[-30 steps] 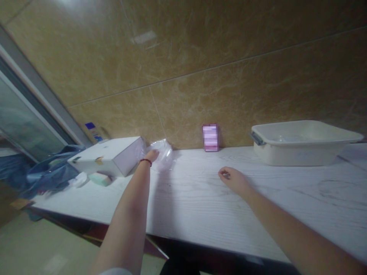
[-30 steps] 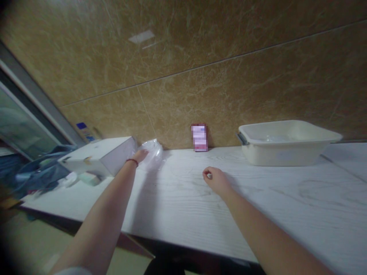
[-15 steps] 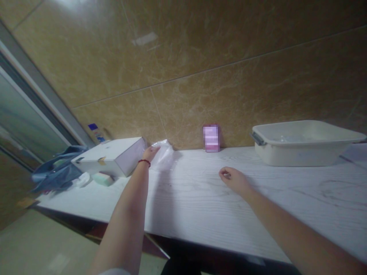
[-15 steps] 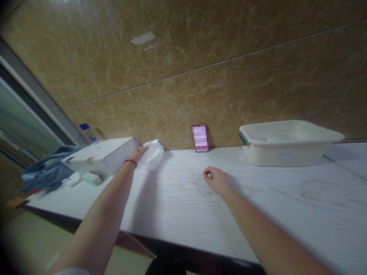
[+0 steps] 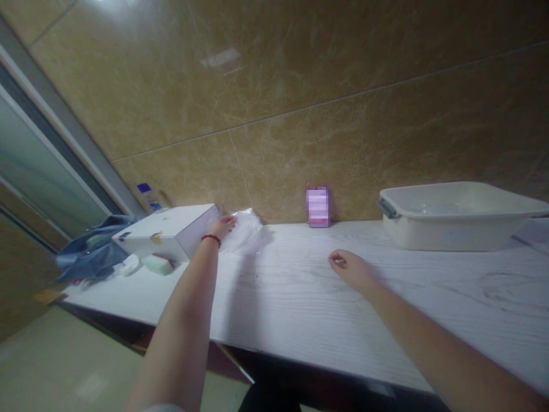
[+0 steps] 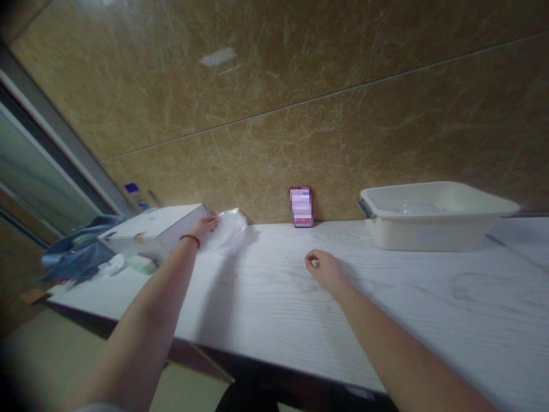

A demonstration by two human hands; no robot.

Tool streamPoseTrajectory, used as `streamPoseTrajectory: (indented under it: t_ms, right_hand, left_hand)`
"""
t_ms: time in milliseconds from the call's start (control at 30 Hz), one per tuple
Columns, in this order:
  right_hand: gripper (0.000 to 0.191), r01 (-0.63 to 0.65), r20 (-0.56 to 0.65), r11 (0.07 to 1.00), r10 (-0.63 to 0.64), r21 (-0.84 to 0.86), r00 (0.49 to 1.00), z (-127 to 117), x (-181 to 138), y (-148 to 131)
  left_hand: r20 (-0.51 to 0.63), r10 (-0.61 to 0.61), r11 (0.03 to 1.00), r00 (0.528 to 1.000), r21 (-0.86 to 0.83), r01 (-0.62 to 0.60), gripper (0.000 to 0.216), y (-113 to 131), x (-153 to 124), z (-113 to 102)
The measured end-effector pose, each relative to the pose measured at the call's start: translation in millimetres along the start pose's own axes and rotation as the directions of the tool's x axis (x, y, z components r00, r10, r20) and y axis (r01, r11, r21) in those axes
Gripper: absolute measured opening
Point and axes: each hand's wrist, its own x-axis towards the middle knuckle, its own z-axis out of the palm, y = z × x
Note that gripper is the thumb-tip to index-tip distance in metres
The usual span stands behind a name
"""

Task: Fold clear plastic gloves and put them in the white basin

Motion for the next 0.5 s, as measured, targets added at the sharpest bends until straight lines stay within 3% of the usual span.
streamPoseTrajectory:
  t_ms: [300,400,500]
  right_hand:
    - [0.016,0.007,-0.018,1.000,-0.007,-0.016,1.000,-3.6,-0.8,-2.8]
    - [0.016,0.020,-0.048,1.000,-0.021,-0.013,0.999,-3.4,-0.8,-2.8]
    - [0.016,0.056,-0.067,0.998,-0.057,-0.019,0.996,-2.0,-1.5,-3.8]
  left_hand:
    - [-0.011,0.073,0.995,0.997,-0.068,-0.074,0.034,41.4,-3.1,-30.1]
    - [-0.025,0.140,0.989,0.990,0.049,-0.139,0.032,59.0,-12.2,-44.9]
    - [-0.015,0.255,0.929,0.967,0.280,-0.241,0.024,78.7,-28.0,-58.1]
